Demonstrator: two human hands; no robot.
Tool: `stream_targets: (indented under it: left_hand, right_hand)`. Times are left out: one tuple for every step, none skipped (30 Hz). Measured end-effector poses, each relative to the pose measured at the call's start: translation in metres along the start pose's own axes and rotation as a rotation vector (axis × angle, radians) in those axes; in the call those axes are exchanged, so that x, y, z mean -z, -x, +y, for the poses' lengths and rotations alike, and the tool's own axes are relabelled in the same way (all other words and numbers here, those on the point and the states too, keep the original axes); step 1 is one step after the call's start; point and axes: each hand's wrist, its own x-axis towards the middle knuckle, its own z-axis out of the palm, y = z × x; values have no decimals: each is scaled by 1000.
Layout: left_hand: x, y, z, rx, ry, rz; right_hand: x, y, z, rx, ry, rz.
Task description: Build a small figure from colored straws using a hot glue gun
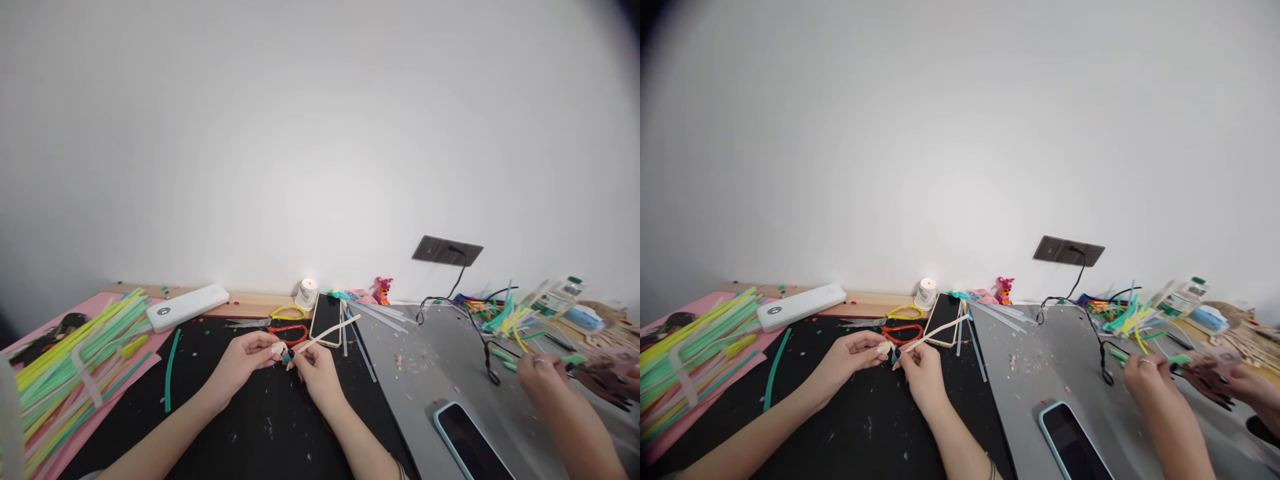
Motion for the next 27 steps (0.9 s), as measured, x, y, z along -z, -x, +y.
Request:
stream_targets:
  left_hand:
    - [0,0,0,1,0,3]
    - [0,0,0,1,2,6]
    - [1,0,0,2,3,6]
    - [1,0,0,3,6,5]
    - [1,0,0,5,7,1]
    - [0,0,0,6,8,-5]
    - [0,1,1,9,6,-11]
    - [0,1,1,12,2,-17]
    - [-1,2,1,13,-4,-24]
    - [-1,2,2,15,-11,-31]
    - [-2,2,2,16,-18,-37]
    - [-2,3,2,16,-23,-42]
    - [-3,3,2,16,-25,-46]
    - [-3,3,2,17,-26,-46]
    - [-3,3,2,16,-26,-42]
    - [-3,3,2,13,-25,-37]
    - [-3,3,2,9,-25,-33]
    - [-3,3,1,6,-24,-29]
    - [-2,3,1,3,-22,-30]
    - [-2,2,0,0,-21,-34]
    - [-2,2,0,0,-21,-38]
    - [-2,2,0,1,-21,-42]
    - [-1,2,-1,2,-19,-46]
    - [-1,2,-1,5,-16,-48]
    - [-1,2,-1,7,-13,-51]
    - [-1,2,-1,11,-11,-55]
    - [-1,1,0,15,-12,-62]
  right_hand:
    - [0,0,0,2,13,-9]
    - [1,0,0,4,30,-20]
    - [1,0,0,4,48,-33]
    - [1,0,0,4,63,-44]
    - [1,1,0,5,73,-50]
    - [1,1,0,9,76,-49]
    - [1,1,1,15,71,-44]
    - [1,1,1,25,60,-35]
    - [1,1,1,35,50,-27]
    - [1,1,1,44,43,-18]
    - [1,1,1,52,39,-9]
    - [1,1,2,56,39,0]
    - [1,1,2,58,41,9]
    - [1,1,2,60,46,18]
    - [1,1,3,60,49,22]
    - [2,1,3,61,52,24]
    - [2,1,3,60,54,20]
    - [2,1,4,59,56,15]
    - [2,1,4,57,56,12]
    - [2,1,3,54,55,9]
    - [2,1,3,53,53,8]
    - [2,2,2,53,52,8]
    - [2,2,2,55,51,6]
    - [2,2,1,57,51,4]
    - [2,2,0,58,52,2]
    - [2,2,-1,60,53,2]
    - [2,2,-1,61,56,6]
